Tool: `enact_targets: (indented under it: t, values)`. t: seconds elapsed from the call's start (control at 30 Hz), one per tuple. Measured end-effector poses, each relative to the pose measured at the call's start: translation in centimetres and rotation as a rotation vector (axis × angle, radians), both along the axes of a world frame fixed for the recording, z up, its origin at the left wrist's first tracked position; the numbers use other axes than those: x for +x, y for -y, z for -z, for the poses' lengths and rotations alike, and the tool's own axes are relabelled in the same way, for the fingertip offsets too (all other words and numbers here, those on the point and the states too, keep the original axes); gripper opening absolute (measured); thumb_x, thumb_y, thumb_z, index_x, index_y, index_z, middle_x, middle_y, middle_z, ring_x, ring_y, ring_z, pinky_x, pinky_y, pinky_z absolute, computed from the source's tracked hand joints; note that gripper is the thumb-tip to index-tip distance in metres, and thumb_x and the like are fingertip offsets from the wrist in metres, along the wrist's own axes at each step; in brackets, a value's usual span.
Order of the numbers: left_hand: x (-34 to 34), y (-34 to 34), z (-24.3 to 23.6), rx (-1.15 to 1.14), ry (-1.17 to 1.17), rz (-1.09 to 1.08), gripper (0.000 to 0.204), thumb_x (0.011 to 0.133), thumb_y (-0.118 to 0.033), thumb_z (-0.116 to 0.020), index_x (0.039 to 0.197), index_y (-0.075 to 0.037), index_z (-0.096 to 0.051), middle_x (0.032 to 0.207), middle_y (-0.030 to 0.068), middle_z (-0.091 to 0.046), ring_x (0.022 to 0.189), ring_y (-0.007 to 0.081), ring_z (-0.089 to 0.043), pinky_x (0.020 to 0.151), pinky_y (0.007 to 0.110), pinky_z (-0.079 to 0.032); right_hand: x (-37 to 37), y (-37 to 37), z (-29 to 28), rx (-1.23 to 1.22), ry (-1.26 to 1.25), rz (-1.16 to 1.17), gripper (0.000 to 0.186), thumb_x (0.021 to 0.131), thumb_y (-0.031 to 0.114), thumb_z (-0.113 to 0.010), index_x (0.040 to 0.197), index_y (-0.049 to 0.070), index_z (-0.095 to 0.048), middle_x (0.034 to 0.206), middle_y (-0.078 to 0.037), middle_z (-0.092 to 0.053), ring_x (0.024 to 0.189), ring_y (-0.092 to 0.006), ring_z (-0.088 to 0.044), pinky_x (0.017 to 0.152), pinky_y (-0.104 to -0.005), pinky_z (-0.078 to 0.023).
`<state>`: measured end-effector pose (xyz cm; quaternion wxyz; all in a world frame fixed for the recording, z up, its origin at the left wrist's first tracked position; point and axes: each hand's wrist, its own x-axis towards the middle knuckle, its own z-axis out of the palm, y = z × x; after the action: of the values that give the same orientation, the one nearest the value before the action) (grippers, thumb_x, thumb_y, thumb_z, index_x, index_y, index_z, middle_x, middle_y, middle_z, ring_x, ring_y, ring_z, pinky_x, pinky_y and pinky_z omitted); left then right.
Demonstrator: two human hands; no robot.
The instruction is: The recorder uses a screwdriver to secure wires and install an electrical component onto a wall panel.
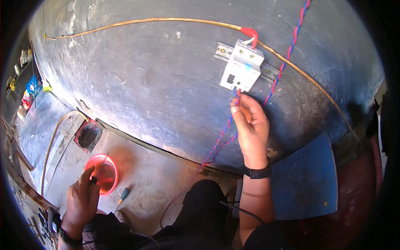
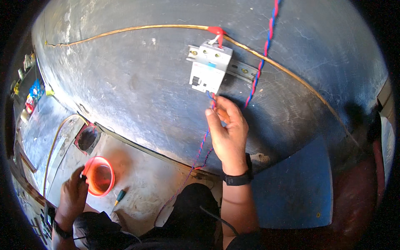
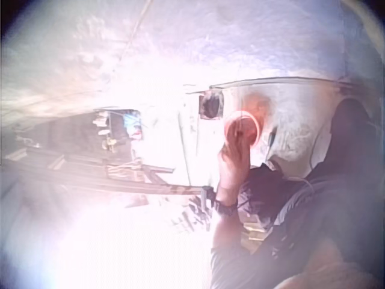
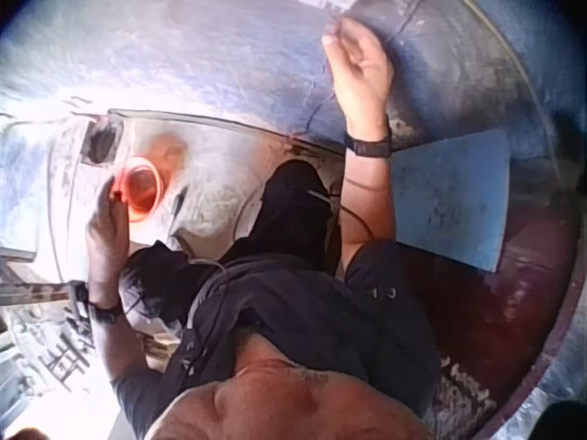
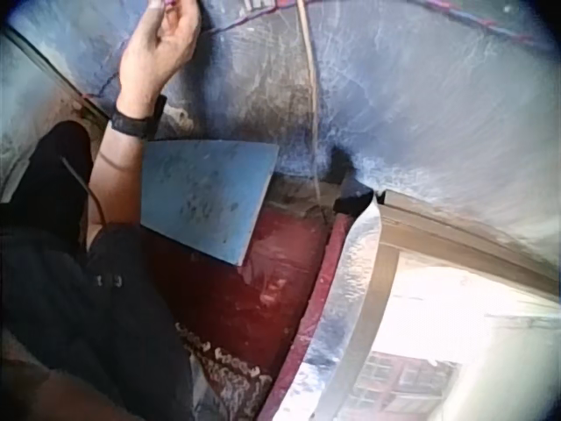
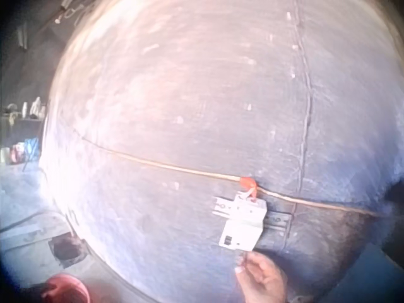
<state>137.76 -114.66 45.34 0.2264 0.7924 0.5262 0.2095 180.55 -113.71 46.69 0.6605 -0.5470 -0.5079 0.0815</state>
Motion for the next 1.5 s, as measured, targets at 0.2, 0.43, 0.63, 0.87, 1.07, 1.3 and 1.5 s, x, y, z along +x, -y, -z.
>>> enact_targets:
  t: [0.2, 0.43, 0.63, 0.87, 1.07, 1.3, 1.5]
  values:
    - [-7.9, 3.3, 5.1, -0.004, -0.157, -0.010, 0.040, 0.078, -0.001, -0.059, 0.118, 0.002, -0.055, 0.090, 0.0219, -0.064, 0.082, 0.0403, -0.063, 0.074, 0.047, -0.051, -1.0, -0.9, 0.8, -0.088, -0.006, 0.042, 0.024, 0.091, 0.006, -0.066, 0.114, 0.000, -0.063, 0.099, -0.003, -0.067, 0.084, -0.0067, -0.061, 0.074, -0.0215, -0.050]
    - [-10.1, 2.5, 8.9, 0.138, -0.100, 0.075, 0.037, 0.092, -0.008, -0.061, 0.127, 0.001, -0.054, 0.097, 0.0166, -0.066, 0.087, 0.0300, -0.066, 0.076, 0.039, -0.054, -1.7, -0.4, 0.8, -0.180, 0.030, 0.166, 0.025, 0.090, 0.006, -0.067, 0.113, -0.001, -0.062, 0.091, 0.000, -0.065, 0.075, -0.0038, -0.054, 0.067, -0.0197, -0.046]
    - [-12.1, 1.1, 8.4, -0.024, -0.106, 0.103, 0.037, 0.093, -0.009, -0.058, 0.128, 0.002, -0.053, 0.098, 0.0175, -0.065, 0.088, 0.0308, -0.066, 0.078, 0.039, -0.054, -1.9, 0.7, 0.9, -0.373, 0.184, 0.237, 0.027, 0.087, 0.005, -0.069, 0.113, -0.001, -0.061, 0.101, -0.007, -0.063, 0.080, -0.0084, -0.059, 0.068, -0.0212, -0.049]
    - [-13.8, -1.2, 7.4, -0.219, -0.063, 0.113, 0.035, 0.094, -0.011, -0.056, 0.126, 0.003, -0.053, 0.103, 0.0194, -0.065, 0.091, 0.0324, -0.066, 0.080, 0.040, -0.054, -0.9, 3.2, -4.7, -0.687, 0.280, 0.365, 0.025, 0.085, 0.010, -0.069, 0.108, 0.001, -0.063, 0.101, -0.011, -0.069, 0.093, -0.0160, -0.067, 0.074, -0.0295, -0.054]
    - [-14.3, -1.5, 7.7, -0.322, -0.022, 0.098, 0.041, 0.088, -0.008, -0.056, 0.127, 0.002, -0.051, 0.099, 0.0212, -0.065, 0.089, 0.0349, -0.065, 0.079, 0.043, -0.053, 0.2, 4.4, -7.0, -0.830, 0.206, 0.406, 0.021, 0.086, 0.014, -0.068, 0.102, 0.001, -0.065, 0.092, -0.010, -0.070, 0.082, -0.0176, -0.067, 0.072, -0.0294, -0.052]
    - [-13.5, -1.8, 7.0, -0.473, -0.116, 0.121, 0.043, 0.085, -0.007, -0.058, 0.126, -0.001, -0.051, 0.097, 0.0189, -0.068, 0.089, 0.0352, -0.067, 0.080, 0.045, -0.052, -1.5, 5.6, -8.5, -0.951, -0.003, 0.347, 0.028, 0.087, 0.022, -0.068, 0.105, 0.001, -0.065, 0.096, -0.012, -0.071, 0.083, -0.0195, -0.068, 0.076, -0.0293, -0.052]
    - [-9.5, -1.6, -0.2, -0.781, -0.108, 0.104, 0.040, 0.087, -0.014, -0.061, 0.125, -0.005, -0.053, 0.104, 0.0199, -0.068, 0.097, 0.0363, -0.066, 0.084, 0.044, -0.052, -4.5, 9.0, -9.6, -1.061, -0.197, 0.263, 0.031, 0.087, 0.023, -0.069, 0.109, 0.002, -0.064, 0.097, -0.012, -0.071, 0.084, -0.0186, -0.068, 0.077, -0.0282, -0.052]
